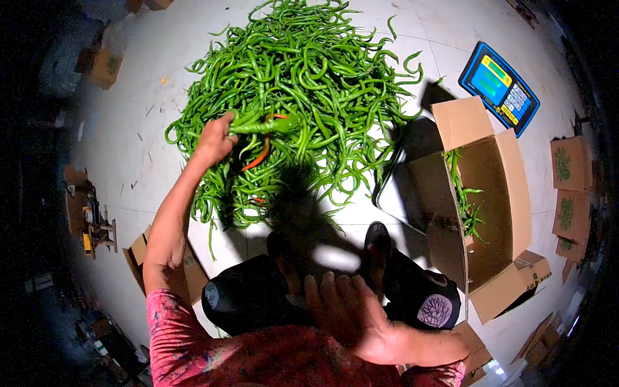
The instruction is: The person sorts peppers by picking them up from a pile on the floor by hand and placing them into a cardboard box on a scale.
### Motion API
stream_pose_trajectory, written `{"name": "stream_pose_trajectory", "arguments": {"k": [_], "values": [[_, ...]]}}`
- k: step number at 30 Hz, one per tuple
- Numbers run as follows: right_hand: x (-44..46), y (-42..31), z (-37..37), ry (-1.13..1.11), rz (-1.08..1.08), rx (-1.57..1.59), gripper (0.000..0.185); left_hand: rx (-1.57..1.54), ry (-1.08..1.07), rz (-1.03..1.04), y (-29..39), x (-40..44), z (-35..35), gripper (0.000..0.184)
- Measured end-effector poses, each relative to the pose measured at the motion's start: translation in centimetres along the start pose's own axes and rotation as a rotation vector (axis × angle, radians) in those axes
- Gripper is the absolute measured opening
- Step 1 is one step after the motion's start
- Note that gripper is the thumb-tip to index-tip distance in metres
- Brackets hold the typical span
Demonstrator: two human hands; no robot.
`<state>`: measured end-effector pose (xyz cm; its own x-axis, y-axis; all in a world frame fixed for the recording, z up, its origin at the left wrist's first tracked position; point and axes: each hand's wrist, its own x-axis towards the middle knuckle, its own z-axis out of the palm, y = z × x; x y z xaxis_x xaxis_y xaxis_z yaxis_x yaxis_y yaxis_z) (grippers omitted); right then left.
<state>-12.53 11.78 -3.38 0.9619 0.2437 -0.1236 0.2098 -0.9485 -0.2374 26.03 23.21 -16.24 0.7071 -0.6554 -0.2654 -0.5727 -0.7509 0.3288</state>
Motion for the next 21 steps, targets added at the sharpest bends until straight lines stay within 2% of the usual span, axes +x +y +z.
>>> {"name": "stream_pose_trajectory", "arguments": {"k": [1,2,4,5,7,9,10,12,14,15,17,20,21], "values": [[0.1,0.0,-0.2,-0.013,0.007,-0.022,0.045,-0.18,0.155,0.103,-0.2,-0.8,-0.3,0.044],[0.1,0.1,-0.4,-0.056,0.012,-0.032,0.044,-0.382,0.156,0.155,-0.2,-1.4,-1.0,0.046],[0.2,0.2,-0.9,-0.138,0.02,-0.053,0.043,-0.869,-0.066,0.012,3.5,-4.0,-4.8,0.04],[0.2,0.5,-1.7,-0.188,0.014,-0.006,0.045,-0.996,-0.116,-0.013,4.5,-5.2,-5.9,0.033],[-0.3,0.9,-1.4,-0.061,-0.015,-0.017,0.047,-1.248,-0.117,-0.018,6.1,-7.1,-6.9,0.034],[-0.4,1.4,-2.1,0.018,0.068,0.263,0.048,-1.475,-0.169,0.019,7.1,-8.7,-7.0,0.037],[-0.5,1.8,-1.7,0.209,0.032,0.39,0.046,-1.598,-0.196,0.039,8.1,-9.6,-6.9,0.035],[-0.8,2.7,1.2,0.591,-0.046,0.64,0.044,-1.754,-0.307,0.142,9.0,-10.8,-6.4,0.036],[-0.7,2.7,-3.2,0.332,0.084,0.573,0.036,-1.83,-0.375,0.19,10.0,-11.9,-6.2,0.037],[-0.7,2.8,-2.4,0.477,0.094,0.591,0.034,-1.869,-0.41,0.213,10.5,-12.5,-6.0,0.037],[0.0,2.8,-0.5,0.648,0.199,0.918,0.033,-1.902,-0.385,0.23,11.9,-13.8,-5.9,0.035],[0.6,3.0,0.4,0.542,0.157,0.776,0.041,-2.004,-0.401,0.255,13.5,-15.0,-5.7,0.038],[1.0,2.5,0.6,0.611,0.13,0.636,0.04,-2.021,-0.376,0.233,14.4,-15.5,-5.6,0.04]]}}
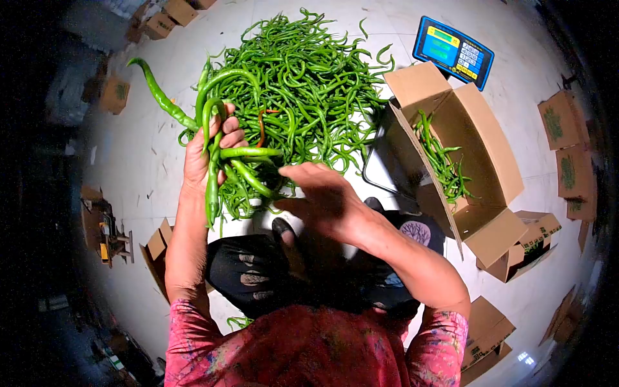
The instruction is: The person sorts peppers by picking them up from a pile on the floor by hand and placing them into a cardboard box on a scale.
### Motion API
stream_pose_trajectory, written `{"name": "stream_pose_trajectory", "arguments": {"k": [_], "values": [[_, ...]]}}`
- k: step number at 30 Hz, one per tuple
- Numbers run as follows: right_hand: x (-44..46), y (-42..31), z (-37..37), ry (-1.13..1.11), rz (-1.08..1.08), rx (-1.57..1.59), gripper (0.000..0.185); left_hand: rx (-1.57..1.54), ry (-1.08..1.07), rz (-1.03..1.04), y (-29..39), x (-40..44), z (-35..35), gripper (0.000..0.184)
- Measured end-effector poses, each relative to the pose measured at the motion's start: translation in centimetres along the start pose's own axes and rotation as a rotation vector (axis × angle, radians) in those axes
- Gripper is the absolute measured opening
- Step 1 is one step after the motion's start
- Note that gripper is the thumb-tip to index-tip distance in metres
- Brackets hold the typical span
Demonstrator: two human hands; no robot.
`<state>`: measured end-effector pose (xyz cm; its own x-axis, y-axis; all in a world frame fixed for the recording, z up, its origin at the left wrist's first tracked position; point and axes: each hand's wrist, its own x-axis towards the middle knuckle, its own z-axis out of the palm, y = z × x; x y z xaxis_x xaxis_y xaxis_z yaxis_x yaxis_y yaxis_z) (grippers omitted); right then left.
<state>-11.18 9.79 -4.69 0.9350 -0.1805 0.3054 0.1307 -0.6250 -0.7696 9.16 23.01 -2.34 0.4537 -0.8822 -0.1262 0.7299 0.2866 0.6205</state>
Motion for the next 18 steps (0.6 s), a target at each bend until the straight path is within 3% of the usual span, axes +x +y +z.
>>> {"name": "stream_pose_trajectory", "arguments": {"k": [3,6,9,11,14,18], "values": [[0.4,-1.0,0.4,-0.154,0.137,0.362,0.035,-0.036,-0.016,0.016,-1.8,0.0,1.0,0.041],[0.3,-0.7,-0.2,-0.162,0.074,0.247,0.028,-0.062,0.008,0.002,-3.2,0.1,1.2,0.036],[0.3,-0.3,-0.4,-0.183,0.23,0.538,0.026,0.001,0.122,0.038,-3.9,-0.1,1.2,0.031],[0.4,-0.1,0.1,-0.171,0.451,0.913,0.026,-0.014,0.222,0.052,-4.6,-0.2,2.1,0.028],[1.1,0.5,0.5,-0.17,0.369,0.905,0.038,-0.001,0.144,0.049,-6.0,-0.1,1.7,0.029],[1.9,-0.9,1.1,0.045,0.223,1.134,0.044,0.137,0.206,0.038,-6.9,-0.4,2.7,0.032]]}}
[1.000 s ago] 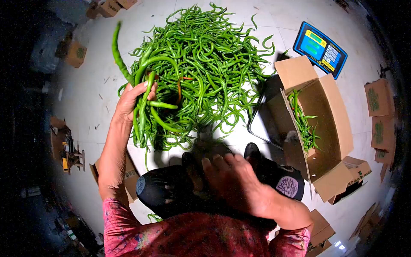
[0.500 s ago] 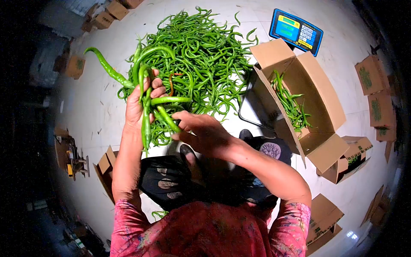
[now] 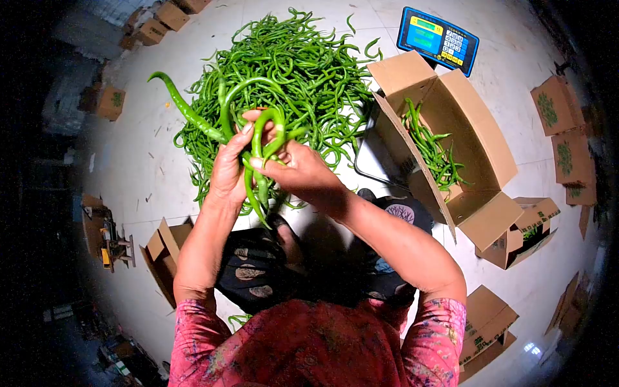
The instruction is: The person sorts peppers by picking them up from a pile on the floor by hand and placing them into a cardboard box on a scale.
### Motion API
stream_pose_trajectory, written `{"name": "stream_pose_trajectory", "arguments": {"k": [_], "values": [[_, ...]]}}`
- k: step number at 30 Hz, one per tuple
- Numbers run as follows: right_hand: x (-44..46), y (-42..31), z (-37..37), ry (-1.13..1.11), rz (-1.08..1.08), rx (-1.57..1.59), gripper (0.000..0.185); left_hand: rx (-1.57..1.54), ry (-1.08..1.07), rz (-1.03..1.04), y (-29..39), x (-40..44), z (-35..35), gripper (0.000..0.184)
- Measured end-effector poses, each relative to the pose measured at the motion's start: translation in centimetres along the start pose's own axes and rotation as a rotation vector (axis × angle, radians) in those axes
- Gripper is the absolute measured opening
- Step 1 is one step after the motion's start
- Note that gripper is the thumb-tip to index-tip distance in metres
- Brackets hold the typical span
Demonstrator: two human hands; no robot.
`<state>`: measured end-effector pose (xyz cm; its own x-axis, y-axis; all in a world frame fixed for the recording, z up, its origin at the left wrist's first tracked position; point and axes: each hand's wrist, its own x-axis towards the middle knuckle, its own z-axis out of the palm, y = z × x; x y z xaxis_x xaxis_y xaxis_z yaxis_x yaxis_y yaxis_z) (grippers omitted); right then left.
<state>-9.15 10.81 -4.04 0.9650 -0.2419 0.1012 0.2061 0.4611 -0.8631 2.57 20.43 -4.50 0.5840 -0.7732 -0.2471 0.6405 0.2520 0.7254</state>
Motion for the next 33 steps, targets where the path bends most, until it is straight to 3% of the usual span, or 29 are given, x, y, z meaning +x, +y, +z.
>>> {"name": "stream_pose_trajectory", "arguments": {"k": [1,2,6,14,18,21,25,31,33], "values": [[0.1,-0.1,0.1,0.036,-0.049,0.008,0.044,0.02,-0.006,0.007,-0.2,-0.1,0.2,0.032],[0.0,-0.3,-1.0,-0.071,0.089,-0.001,0.046,0.032,-0.027,0.019,-0.3,-0.2,0.3,0.033],[0.3,-1.0,-0.3,0.014,0.056,0.057,0.049,0.028,-0.011,0.017,-0.3,-0.2,-0.1,0.033],[1.8,-0.2,-1.0,0.137,0.129,-0.21,0.054,0.2,0.011,0.147,-0.5,0.3,-0.3,0.028],[3.2,-0.1,-3.4,0.356,0.175,-0.164,0.03,0.127,0.122,0.081,0.7,0.2,-0.4,0.025],[3.9,-0.3,-6.2,0.316,0.233,0.02,0.025,0.134,0.053,0.07,1.0,0.6,-2.3,0.026],[3.5,-1.0,-6.7,0.265,0.216,0.161,0.033,-0.017,-0.009,0.092,2.3,0.7,-2.8,0.024],[3.1,-1.8,-7.8,0.294,0.16,-0.015,0.039,-0.209,-0.101,0.137,4.1,0.9,-4.3,0.025],[2.8,-2.6,-7.7,0.304,0.187,-0.01,0.04,-0.16,-0.034,0.145,4.0,0.8,-4.4,0.027]]}}
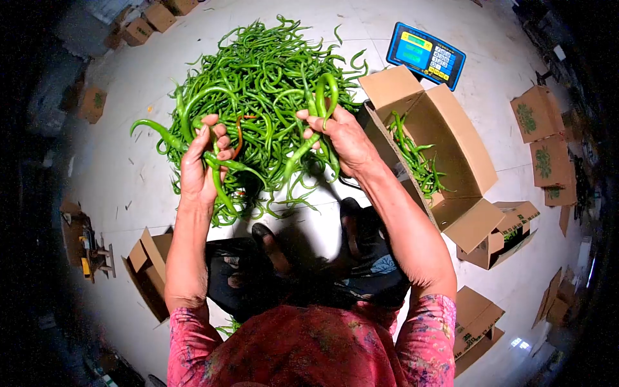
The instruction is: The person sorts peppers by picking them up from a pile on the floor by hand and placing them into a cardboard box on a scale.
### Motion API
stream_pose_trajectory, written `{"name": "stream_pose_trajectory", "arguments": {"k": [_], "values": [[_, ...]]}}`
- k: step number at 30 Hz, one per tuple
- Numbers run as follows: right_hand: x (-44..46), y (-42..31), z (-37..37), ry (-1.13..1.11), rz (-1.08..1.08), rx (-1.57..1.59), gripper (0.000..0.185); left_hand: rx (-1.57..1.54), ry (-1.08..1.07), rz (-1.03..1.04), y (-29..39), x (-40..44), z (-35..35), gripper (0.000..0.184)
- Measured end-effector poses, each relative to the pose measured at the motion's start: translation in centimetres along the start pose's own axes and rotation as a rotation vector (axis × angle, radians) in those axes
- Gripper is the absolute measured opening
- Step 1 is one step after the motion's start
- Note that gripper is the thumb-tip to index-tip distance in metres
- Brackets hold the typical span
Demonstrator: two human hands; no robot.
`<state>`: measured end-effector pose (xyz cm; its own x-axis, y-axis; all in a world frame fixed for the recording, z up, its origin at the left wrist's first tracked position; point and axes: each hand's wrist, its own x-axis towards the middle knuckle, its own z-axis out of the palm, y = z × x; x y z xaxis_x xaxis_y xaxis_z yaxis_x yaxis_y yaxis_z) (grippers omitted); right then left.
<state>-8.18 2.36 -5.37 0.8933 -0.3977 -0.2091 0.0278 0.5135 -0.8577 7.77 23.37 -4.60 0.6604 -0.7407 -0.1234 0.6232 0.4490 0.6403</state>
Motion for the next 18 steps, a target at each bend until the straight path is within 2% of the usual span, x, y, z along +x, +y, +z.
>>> {"name": "stream_pose_trajectory", "arguments": {"k": [5,8,12,14,18], "values": [[-0.5,-0.7,-0.5,-0.04,-0.059,0.061,0.052,0.21,0.019,-0.055,-0.5,0.1,-0.5,0.03],[-1.2,-1.7,-0.6,-0.045,-0.036,0.116,0.058,0.509,0.04,-0.113,-0.8,0.3,0.0,0.029],[-2.1,-2.6,-2.6,0.11,-0.046,0.058,0.041,0.861,0.019,-0.214,-1.7,0.5,0.9,0.037],[-2.5,-3.7,-4.1,0.219,-0.001,-0.07,0.039,0.876,0.001,-0.238,-2.1,0.5,1.3,0.039],[-5.5,-8.6,-6.0,0.408,-0.264,-0.352,0.041,0.89,-0.015,-0.247,-2.9,1.2,1.3,0.039]]}}
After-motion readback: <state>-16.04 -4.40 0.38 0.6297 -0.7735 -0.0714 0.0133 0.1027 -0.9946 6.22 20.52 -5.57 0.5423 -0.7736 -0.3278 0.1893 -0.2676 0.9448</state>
